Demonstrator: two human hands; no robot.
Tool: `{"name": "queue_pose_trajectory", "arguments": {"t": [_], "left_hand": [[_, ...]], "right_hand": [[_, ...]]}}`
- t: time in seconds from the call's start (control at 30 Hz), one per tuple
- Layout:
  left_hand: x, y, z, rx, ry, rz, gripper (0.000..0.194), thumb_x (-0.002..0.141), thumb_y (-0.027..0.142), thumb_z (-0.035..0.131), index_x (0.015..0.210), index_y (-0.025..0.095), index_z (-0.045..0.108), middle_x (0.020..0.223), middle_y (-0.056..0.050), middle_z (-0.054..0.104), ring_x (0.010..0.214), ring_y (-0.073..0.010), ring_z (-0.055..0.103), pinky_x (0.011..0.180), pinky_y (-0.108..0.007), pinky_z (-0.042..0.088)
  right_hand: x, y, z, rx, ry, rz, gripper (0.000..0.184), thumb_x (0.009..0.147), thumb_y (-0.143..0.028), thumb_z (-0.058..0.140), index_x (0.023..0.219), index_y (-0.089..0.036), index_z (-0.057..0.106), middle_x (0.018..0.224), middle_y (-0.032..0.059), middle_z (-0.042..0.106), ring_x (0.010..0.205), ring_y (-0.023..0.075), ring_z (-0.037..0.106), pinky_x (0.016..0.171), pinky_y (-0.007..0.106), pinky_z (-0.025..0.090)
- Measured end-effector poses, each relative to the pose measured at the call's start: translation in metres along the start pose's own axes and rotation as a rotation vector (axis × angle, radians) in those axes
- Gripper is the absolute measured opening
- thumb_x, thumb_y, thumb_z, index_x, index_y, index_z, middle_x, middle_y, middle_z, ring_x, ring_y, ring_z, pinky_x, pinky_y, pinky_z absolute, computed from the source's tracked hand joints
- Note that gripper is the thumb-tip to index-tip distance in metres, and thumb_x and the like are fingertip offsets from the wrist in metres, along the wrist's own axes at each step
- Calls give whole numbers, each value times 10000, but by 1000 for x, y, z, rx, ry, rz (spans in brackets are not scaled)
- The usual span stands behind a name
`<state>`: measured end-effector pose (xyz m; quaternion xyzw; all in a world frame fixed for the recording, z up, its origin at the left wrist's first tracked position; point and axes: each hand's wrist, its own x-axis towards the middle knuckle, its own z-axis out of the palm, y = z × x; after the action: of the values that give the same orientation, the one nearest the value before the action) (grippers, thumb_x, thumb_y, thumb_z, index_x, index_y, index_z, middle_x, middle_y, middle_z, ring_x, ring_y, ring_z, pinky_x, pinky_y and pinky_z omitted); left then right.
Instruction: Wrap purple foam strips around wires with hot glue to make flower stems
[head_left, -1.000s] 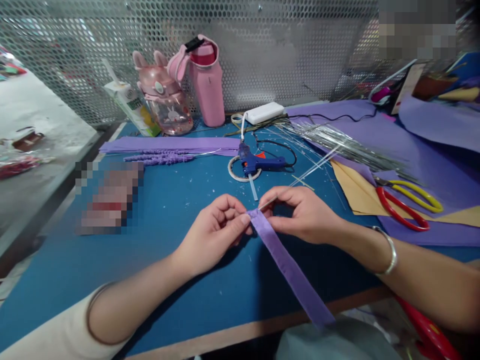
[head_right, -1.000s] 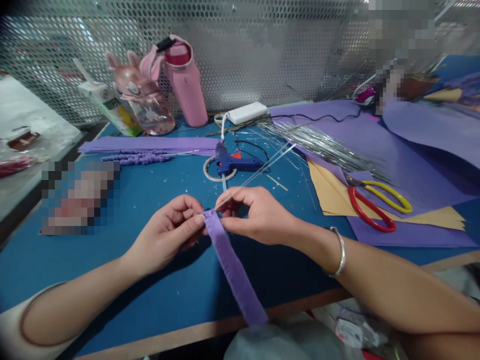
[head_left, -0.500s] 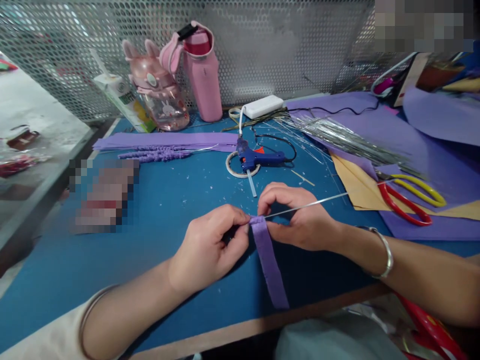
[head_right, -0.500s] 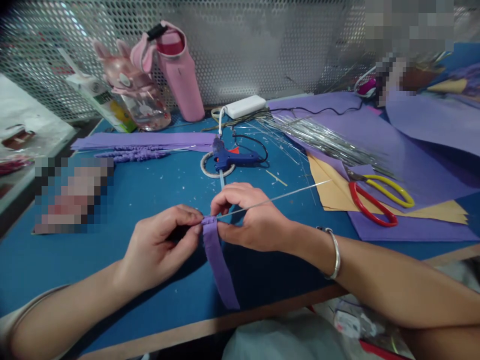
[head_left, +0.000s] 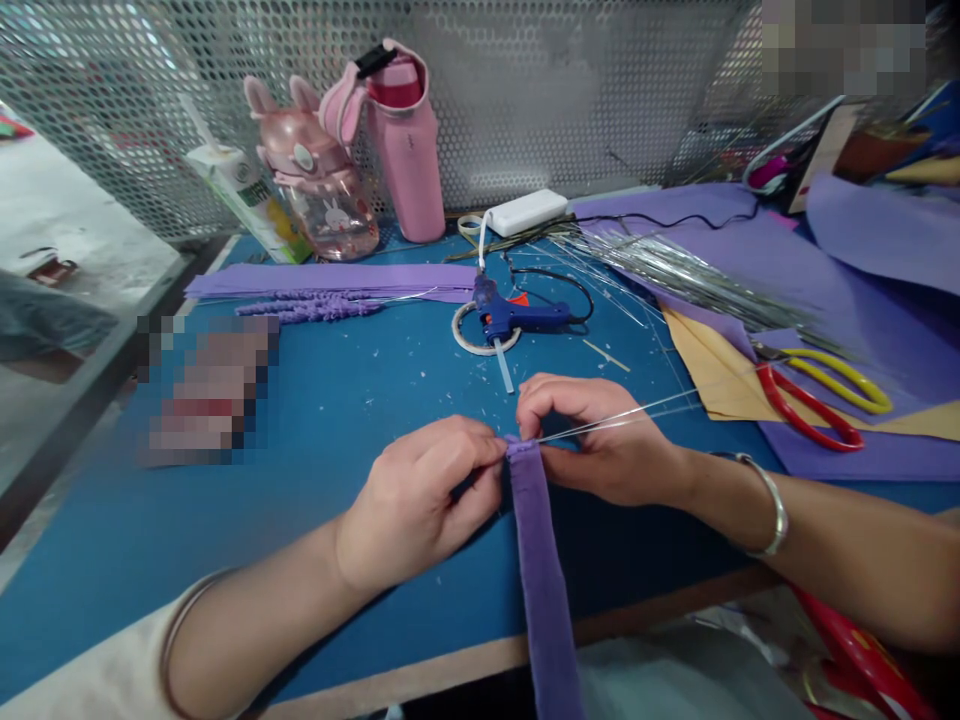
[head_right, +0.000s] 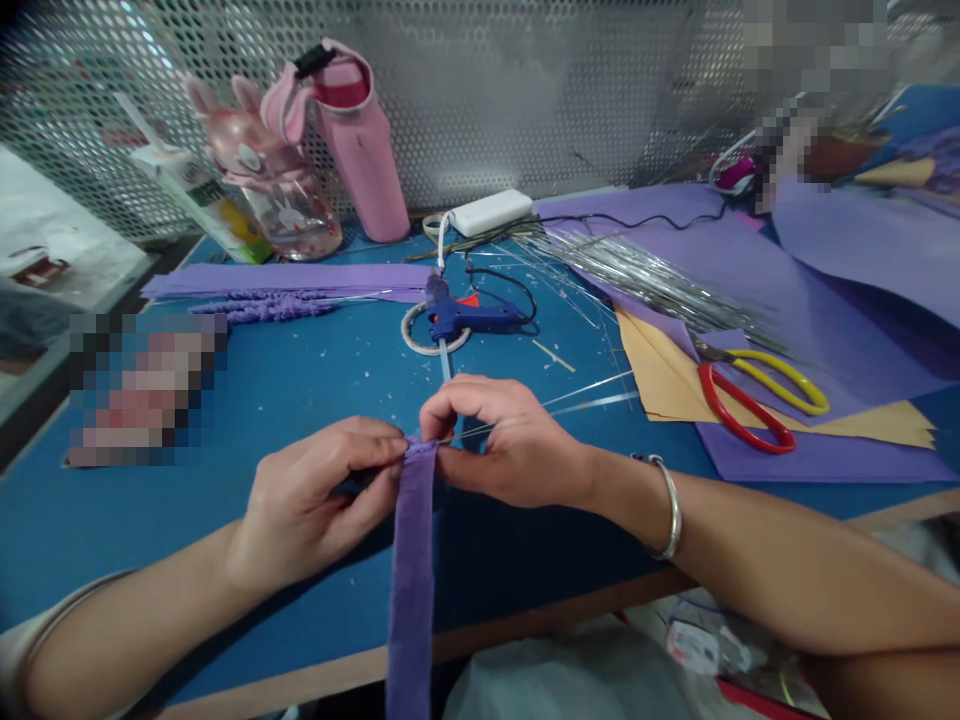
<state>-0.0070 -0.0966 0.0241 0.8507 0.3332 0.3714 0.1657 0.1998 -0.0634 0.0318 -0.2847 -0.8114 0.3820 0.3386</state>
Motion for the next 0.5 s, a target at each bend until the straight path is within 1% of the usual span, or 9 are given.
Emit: {"name": "queue_pose_trajectory", "arguments": {"t": [0.17, 0.27, 0.33, 0.37, 0.43, 0.5], "left_hand": [[-1, 0, 2, -8, -2, 6, 181, 808, 78, 578, 932, 200, 527, 875, -28, 671, 803, -113, 643, 720, -201, 502], [-2, 1, 4, 54, 15, -71, 226, 811, 126, 586, 1009, 203, 508, 866, -17, 665, 745, -113, 644, 658, -197, 499], [-3, -1, 3, 98, 25, -127, 278, 811, 166, 583, 1068, 205, 484, 883, -18, 656, 713, -117, 638, 628, -206, 496], [-3, -3, 2, 109, 20, -142, 285, 811, 179, 575, 1077, 205, 478, 889, -20, 651, 708, -120, 636, 625, -212, 496], [-1, -8, 0, 123, -5, -139, 243, 808, 188, 549, 1043, 204, 488, 865, -16, 643, 695, -124, 629, 626, -223, 492], [1, -14, -3, 149, -41, -120, 179, 803, 185, 525, 981, 200, 508, 810, -7, 633, 677, -129, 617, 623, -233, 480]], "right_hand": [[-1, 1, 0, -6, -27, -6, 60, 823, -213, 611, 809, -185, 560, 786, 13, 576, 737, 128, 522, 755, 279, 435], [0, 3, 0, -39, -35, -47, 42, 817, -195, 602, 812, -194, 560, 785, 14, 587, 762, 141, 532, 793, 302, 430], [1, 6, -2, -60, -51, -68, 49, 818, -218, 611, 822, -200, 566, 805, 19, 599, 796, 152, 545, 806, 307, 431], [2, 8, -3, -76, -60, -66, 76, 814, -239, 627, 851, -203, 571, 827, 22, 603, 813, 157, 551, 804, 304, 435], [3, 13, -9, -121, -57, -34, 190, 797, -253, 658, 957, -213, 563, 873, 24, 602, 833, 158, 558, 796, 296, 446], [5, 20, -16, -152, -3, 12, 311, 790, -213, 657, 1066, -224, 514, 897, 21, 588, 822, 151, 560, 788, 295, 458]]}}
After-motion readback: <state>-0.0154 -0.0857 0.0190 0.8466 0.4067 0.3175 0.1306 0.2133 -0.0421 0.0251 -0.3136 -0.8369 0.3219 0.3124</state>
